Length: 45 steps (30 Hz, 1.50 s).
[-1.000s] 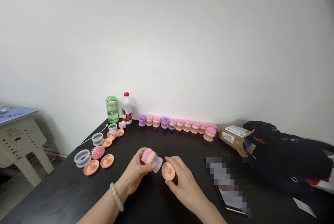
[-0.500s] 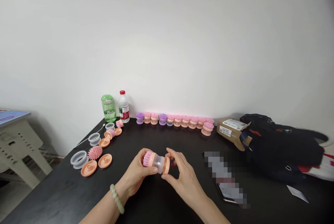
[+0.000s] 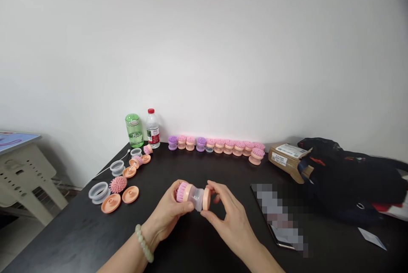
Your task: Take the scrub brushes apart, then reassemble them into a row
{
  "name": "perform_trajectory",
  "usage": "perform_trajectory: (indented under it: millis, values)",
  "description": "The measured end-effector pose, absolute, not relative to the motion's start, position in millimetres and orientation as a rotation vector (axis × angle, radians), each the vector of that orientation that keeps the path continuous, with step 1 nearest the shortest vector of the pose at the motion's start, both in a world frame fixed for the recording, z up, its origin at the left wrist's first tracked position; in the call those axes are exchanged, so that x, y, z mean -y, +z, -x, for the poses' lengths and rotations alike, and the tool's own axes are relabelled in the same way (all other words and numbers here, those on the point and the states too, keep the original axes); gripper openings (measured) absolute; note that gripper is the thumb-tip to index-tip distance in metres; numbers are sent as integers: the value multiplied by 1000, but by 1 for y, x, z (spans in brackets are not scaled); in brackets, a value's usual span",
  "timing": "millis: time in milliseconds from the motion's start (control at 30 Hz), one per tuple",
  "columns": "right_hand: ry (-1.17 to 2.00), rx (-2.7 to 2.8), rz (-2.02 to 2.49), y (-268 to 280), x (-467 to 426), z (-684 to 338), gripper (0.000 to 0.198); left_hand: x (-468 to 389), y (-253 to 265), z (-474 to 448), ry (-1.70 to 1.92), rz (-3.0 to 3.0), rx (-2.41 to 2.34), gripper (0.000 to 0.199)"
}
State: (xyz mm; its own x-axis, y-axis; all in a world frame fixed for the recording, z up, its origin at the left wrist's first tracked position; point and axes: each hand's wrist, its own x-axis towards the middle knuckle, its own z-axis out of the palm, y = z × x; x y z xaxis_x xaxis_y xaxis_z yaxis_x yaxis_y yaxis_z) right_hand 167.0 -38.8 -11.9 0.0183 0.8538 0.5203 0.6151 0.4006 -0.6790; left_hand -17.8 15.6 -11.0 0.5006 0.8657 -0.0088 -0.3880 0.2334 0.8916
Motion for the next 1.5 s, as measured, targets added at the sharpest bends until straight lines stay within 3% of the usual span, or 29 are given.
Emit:
perform_trajectory:
  millis: [333, 1133, 1500]
  values:
    - [264, 1730, 1261, -15, 39, -165, 50, -17, -7, 20, 967, -1061, -637, 59]
    - [299, 1742, 1164, -16, 37, -162, 48, -17, 1, 23, 895, -1115, -642, 41]
    - [340, 1716, 1161, -20, 37, -162, 40, -16, 0, 22, 904, -1117, -616, 48]
